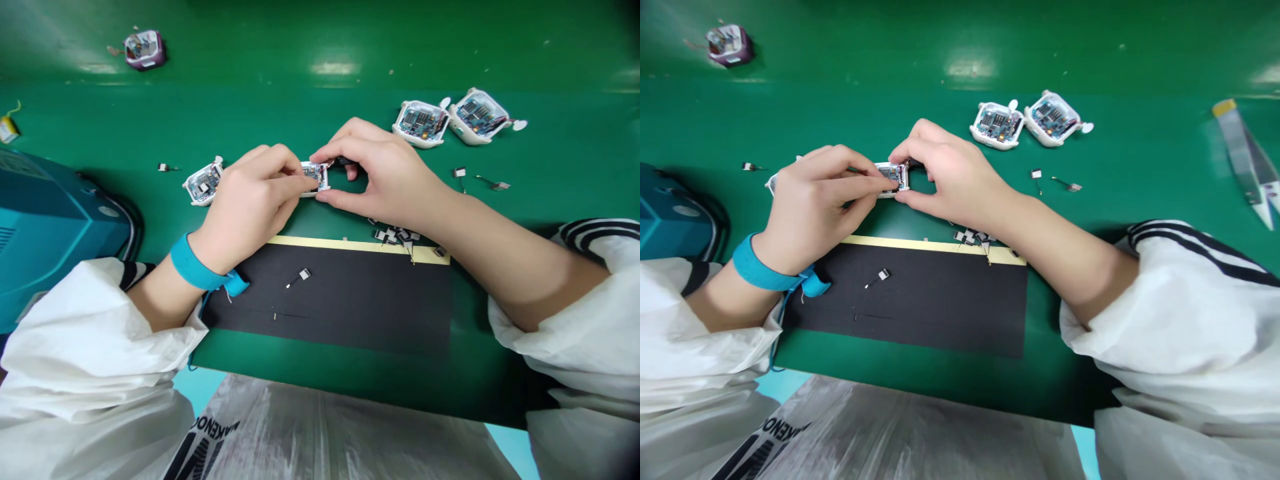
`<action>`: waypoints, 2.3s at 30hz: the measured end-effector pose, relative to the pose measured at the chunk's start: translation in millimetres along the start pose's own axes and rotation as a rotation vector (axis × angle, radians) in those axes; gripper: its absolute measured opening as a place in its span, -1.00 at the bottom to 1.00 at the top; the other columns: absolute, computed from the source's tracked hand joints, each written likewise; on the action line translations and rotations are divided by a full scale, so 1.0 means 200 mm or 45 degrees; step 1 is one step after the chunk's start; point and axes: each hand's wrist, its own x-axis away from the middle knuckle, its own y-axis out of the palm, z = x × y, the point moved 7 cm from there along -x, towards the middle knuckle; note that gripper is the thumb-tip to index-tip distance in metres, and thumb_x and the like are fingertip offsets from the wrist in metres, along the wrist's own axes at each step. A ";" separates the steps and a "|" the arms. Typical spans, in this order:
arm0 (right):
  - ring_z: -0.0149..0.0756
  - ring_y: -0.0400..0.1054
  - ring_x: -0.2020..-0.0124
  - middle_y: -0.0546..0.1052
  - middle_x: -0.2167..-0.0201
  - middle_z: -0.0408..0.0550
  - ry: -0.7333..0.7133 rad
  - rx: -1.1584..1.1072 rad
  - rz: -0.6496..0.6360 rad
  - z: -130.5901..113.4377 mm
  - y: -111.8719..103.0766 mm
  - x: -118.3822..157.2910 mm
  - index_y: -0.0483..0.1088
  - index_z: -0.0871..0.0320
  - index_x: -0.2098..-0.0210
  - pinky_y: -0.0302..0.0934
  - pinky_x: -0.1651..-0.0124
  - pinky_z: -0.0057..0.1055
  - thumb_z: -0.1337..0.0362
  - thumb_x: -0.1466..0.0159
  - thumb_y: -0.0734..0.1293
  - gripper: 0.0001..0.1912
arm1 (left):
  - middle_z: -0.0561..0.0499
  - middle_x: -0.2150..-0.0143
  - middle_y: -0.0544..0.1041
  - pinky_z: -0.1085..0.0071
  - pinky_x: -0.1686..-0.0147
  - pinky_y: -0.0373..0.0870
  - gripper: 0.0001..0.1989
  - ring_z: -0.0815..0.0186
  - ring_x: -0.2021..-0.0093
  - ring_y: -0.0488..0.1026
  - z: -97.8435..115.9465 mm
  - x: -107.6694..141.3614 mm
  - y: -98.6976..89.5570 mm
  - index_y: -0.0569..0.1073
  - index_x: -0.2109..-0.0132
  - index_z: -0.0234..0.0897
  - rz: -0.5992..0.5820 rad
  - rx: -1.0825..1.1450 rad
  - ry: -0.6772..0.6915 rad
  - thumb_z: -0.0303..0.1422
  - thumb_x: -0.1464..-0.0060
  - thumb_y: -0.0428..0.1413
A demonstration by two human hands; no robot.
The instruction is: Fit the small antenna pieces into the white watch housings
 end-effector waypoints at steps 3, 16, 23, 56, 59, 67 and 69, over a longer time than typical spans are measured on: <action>-0.42 0.22 0.34 0.31 0.21 -0.08 0.013 -0.019 -0.008 0.01 0.00 0.00 0.27 0.11 0.15 0.19 0.30 -0.43 0.07 -0.13 0.24 -0.65 | 0.02 0.31 0.39 0.34 0.32 0.28 -0.76 0.33 0.29 0.30 0.00 0.00 0.00 0.42 0.20 -0.20 -0.010 0.032 0.000 -0.38 -0.14 -0.13; -0.33 0.21 0.12 0.34 0.21 0.04 0.042 0.086 0.246 0.04 -0.14 0.03 0.32 0.20 0.09 0.11 0.02 -0.31 0.22 -0.27 0.07 -0.68 | 0.00 0.32 0.38 0.36 0.34 0.26 -0.74 0.30 0.30 0.30 0.01 -0.01 0.00 0.44 0.25 -0.21 -0.034 -0.021 -0.024 -0.39 -0.13 -0.15; -0.37 0.26 0.30 0.36 0.39 -0.03 -0.021 0.082 0.280 0.02 -0.13 0.08 0.33 0.09 0.08 0.22 0.22 -0.37 0.24 -0.22 0.17 -0.72 | 0.03 0.33 0.37 0.34 0.34 0.27 -0.75 0.30 0.29 0.33 -0.01 -0.01 0.00 0.43 0.27 -0.18 -0.010 0.053 -0.079 -0.39 -0.10 -0.16; -0.41 0.27 0.41 0.40 0.48 -0.10 0.106 0.067 0.331 0.04 -0.12 0.07 0.41 0.04 0.21 0.19 0.35 -0.45 0.12 -0.17 0.23 -0.74 | 0.01 0.29 0.37 0.36 0.30 0.26 -0.74 0.34 0.28 0.29 -0.01 0.00 0.01 0.43 0.20 -0.20 -0.030 0.070 -0.041 -0.38 -0.14 -0.15; -0.41 0.26 0.42 0.40 0.48 -0.08 0.115 0.078 0.344 0.04 -0.13 0.07 0.42 0.08 0.20 0.19 0.35 -0.44 0.17 -0.17 0.24 -0.75 | 0.01 0.29 0.37 0.36 0.30 0.26 -0.74 0.33 0.28 0.29 -0.01 0.00 0.00 0.44 0.20 -0.20 -0.016 0.053 -0.027 -0.39 -0.14 -0.14; -0.43 0.25 0.42 0.39 0.48 -0.06 0.080 0.073 0.372 0.03 -0.14 0.07 0.42 0.16 0.19 0.19 0.34 -0.46 0.23 -0.17 0.25 -0.75 | 0.01 0.30 0.37 0.36 0.30 0.27 -0.76 0.32 0.28 0.30 -0.01 0.00 0.01 0.44 0.21 -0.19 -0.034 0.055 -0.046 -0.40 -0.12 -0.12; -0.43 0.25 0.42 0.39 0.48 -0.04 0.070 0.072 0.377 0.02 -0.14 0.07 0.42 0.19 0.19 0.19 0.34 -0.45 0.24 -0.18 0.24 -0.75 | 0.00 0.30 0.38 0.36 0.31 0.27 -0.76 0.31 0.29 0.30 -0.01 0.00 0.01 0.45 0.21 -0.20 -0.030 0.059 -0.041 -0.40 -0.12 -0.12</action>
